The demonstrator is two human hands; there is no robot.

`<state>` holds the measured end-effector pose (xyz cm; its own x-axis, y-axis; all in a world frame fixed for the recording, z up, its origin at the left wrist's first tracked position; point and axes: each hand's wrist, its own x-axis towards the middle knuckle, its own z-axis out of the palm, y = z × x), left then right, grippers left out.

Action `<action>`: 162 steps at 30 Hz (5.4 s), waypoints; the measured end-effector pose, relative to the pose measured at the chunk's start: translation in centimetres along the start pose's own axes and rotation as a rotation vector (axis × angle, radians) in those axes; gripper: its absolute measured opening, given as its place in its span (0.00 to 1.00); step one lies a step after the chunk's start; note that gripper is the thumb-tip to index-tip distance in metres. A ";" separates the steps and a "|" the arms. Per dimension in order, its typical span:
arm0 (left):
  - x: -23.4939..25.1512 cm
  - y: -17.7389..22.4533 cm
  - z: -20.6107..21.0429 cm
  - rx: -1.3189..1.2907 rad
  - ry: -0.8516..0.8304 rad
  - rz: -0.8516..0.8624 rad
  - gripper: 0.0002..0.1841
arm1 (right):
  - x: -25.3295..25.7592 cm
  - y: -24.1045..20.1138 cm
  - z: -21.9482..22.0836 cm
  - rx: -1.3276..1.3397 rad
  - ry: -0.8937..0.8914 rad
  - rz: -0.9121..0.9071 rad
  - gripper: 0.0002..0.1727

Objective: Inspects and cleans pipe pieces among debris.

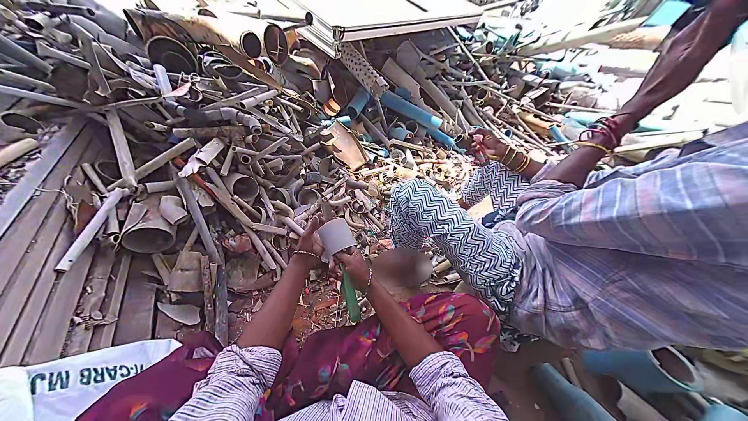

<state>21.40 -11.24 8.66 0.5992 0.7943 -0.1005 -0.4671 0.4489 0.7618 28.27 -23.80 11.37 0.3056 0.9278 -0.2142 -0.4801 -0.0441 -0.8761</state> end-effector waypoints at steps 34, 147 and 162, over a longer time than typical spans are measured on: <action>0.9 2.3 1.5 0.374 0.405 0.184 0.41 | -0.3 -3.0 0.9 -1.503 0.068 0.091 0.30; 0.6 -1.2 0.7 0.314 0.382 0.052 0.44 | 0.6 1.2 0.9 -1.216 0.309 -0.139 0.35; 0.1 -1.9 0.1 0.468 0.342 0.026 0.44 | 0.7 0.4 -0.5 -1.152 0.267 0.044 0.36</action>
<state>22.40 -12.10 7.28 0.3108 0.9246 -0.2203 -0.0946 0.2607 0.9608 28.69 -23.38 10.65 0.5354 0.8161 -0.2175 0.4881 -0.5092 -0.7089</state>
